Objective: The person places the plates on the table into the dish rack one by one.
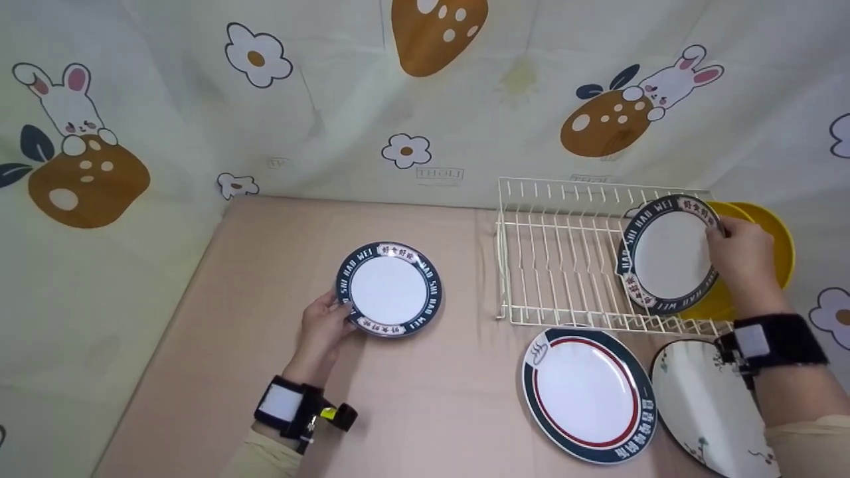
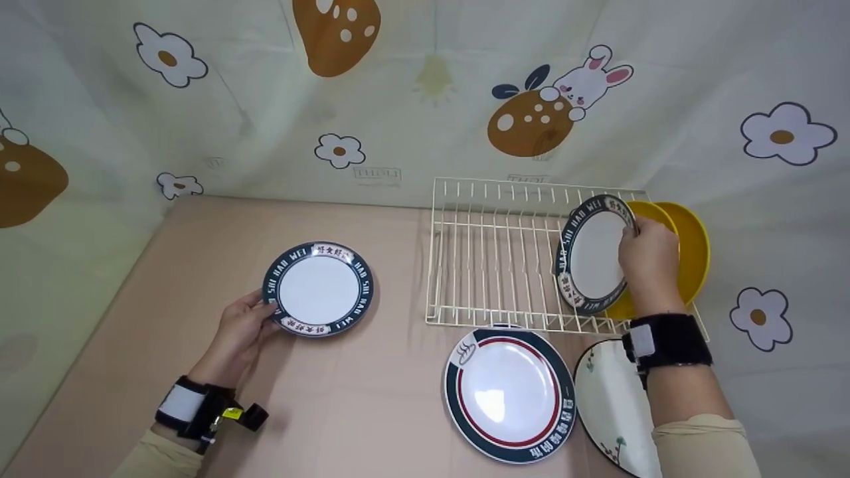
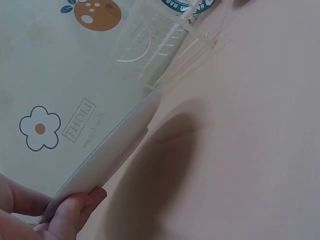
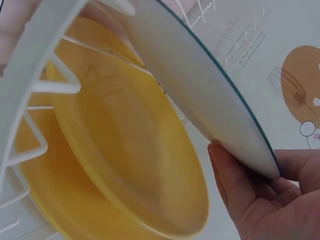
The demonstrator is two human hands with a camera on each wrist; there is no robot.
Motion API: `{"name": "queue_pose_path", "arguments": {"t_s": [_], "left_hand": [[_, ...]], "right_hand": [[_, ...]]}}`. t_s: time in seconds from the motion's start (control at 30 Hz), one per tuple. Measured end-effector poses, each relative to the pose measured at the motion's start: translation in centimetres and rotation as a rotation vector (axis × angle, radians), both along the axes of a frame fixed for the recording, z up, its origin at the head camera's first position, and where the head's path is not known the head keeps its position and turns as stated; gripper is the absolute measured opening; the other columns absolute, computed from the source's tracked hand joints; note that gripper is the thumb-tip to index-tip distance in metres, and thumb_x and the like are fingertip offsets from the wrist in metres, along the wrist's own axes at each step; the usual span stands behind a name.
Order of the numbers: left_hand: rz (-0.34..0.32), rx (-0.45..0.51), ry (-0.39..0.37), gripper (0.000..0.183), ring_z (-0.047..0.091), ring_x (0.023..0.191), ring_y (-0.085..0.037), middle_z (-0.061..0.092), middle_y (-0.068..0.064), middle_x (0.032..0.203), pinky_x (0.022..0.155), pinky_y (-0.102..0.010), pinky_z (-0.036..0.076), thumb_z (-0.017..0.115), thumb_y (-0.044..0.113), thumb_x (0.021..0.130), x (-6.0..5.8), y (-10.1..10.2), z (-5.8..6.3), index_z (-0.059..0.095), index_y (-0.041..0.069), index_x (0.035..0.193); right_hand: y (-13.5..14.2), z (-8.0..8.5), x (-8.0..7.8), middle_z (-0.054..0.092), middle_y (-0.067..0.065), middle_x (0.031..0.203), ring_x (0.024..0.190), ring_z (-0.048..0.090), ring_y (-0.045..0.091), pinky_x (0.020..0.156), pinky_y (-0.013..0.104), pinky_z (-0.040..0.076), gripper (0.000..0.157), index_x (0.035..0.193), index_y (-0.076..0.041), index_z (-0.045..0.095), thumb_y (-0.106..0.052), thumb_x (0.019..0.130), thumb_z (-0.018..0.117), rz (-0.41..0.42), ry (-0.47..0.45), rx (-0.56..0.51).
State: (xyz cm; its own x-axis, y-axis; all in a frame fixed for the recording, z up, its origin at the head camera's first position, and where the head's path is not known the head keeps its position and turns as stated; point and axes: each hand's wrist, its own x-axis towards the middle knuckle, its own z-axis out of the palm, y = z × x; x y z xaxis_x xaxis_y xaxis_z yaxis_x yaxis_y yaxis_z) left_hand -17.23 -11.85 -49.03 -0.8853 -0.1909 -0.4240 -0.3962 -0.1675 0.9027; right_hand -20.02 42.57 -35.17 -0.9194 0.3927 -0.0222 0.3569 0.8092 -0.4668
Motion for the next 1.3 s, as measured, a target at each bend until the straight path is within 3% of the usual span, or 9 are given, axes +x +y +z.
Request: {"name": "queue_pose_path", "arguments": {"t_s": [0.07, 0.17, 0.37, 0.47, 0.63, 0.87, 1.07, 1.3], "left_hand": [[-0.004, 0.003, -0.004, 0.055, 0.060, 0.108, -0.023, 0.043, -0.024, 0.141, 0.072, -0.020, 0.056, 0.043, -0.002, 0.094, 0.1, -0.1, -0.1, 0.023, -0.005, 0.146], [-0.003, 0.009, -0.004, 0.056, 0.060, 0.099, -0.018, 0.044, -0.024, 0.141, 0.067, -0.019, 0.055, 0.044, -0.002, 0.094, 0.2, -0.2, -0.1, 0.023, -0.005, 0.146], [0.007, 0.035, -0.009, 0.056, 0.060, 0.104, -0.019, 0.043, -0.023, 0.142, 0.075, -0.021, 0.056, 0.044, -0.002, 0.094, 0.4, -0.4, 0.0, 0.023, -0.004, 0.146], [0.010, 0.046, 0.001, 0.056, 0.060, 0.103, -0.019, 0.043, -0.023, 0.141, 0.072, -0.021, 0.056, 0.044, -0.003, 0.094, 0.4, -0.4, -0.1, 0.023, -0.005, 0.146], [0.020, 0.041, 0.002, 0.056, 0.060, 0.099, -0.016, 0.043, -0.023, 0.142, 0.071, -0.019, 0.055, 0.044, -0.004, 0.093, 0.2, -0.4, -0.1, 0.024, -0.004, 0.146], [0.020, 0.030, 0.000, 0.056, 0.061, 0.088, -0.011, 0.047, -0.023, 0.139, 0.066, -0.019, 0.055, 0.044, -0.003, 0.094, 0.3, -0.5, -0.1, 0.024, -0.004, 0.146], [0.013, 0.034, 0.010, 0.055, 0.062, 0.090, -0.011, 0.046, -0.024, 0.139, 0.069, -0.020, 0.056, 0.044, -0.003, 0.094, 0.4, -0.3, 0.1, 0.024, -0.006, 0.145], [0.005, 0.038, 0.033, 0.054, 0.063, 0.090, -0.013, 0.047, -0.024, 0.138, 0.072, -0.021, 0.056, 0.046, -0.001, 0.094, 0.7, -0.2, 0.4, 0.027, -0.007, 0.144]], "right_hand": [[0.0, -0.1, 0.0, 0.050, 0.036, 0.123, 0.099, 0.052, 0.041, 0.078, 0.042, 0.053, 0.046, 0.131, 0.010, 0.047, -0.021, 0.102, 0.030, -0.018, -0.010, -0.011], [-0.1, -0.3, -0.1, 0.046, 0.038, 0.127, 0.107, 0.049, 0.043, 0.092, 0.052, 0.048, 0.046, 0.135, 0.012, 0.041, -0.018, 0.102, 0.029, -0.044, -0.001, -0.007], [-0.6, -0.9, -0.3, 0.048, 0.037, 0.126, 0.111, 0.049, 0.048, 0.096, 0.057, 0.045, 0.043, 0.139, 0.009, 0.036, -0.001, 0.097, 0.033, -0.037, 0.072, 0.112], [-0.8, -1.1, -0.5, 0.046, 0.035, 0.129, 0.113, 0.047, 0.049, 0.099, 0.058, 0.041, 0.048, 0.143, 0.005, 0.032, 0.003, 0.095, 0.036, -0.028, 0.105, 0.185], [-1.0, -1.1, -0.7, 0.044, 0.034, 0.133, 0.117, 0.044, 0.050, 0.103, 0.058, 0.037, 0.050, 0.144, 0.005, 0.030, -0.002, 0.095, 0.042, -0.013, 0.122, 0.227], [-1.2, -1.3, -0.8, 0.045, 0.033, 0.133, 0.120, 0.043, 0.049, 0.105, 0.056, 0.035, 0.048, 0.139, 0.008, 0.036, -0.002, 0.093, 0.044, 0.004, 0.204, 0.271], [-1.8, -1.5, -0.2, 0.034, 0.026, 0.147, 0.133, 0.031, 0.045, 0.114, 0.054, 0.023, 0.048, 0.141, 0.003, 0.037, -0.009, 0.095, 0.045, -0.019, 0.267, 0.295], [-4.0, -1.7, 1.0, 0.036, 0.020, 0.148, 0.134, 0.030, 0.042, 0.115, 0.054, 0.021, 0.047, 0.139, -0.001, 0.043, -0.014, 0.094, 0.048, 0.078, 0.327, 0.272]]}}
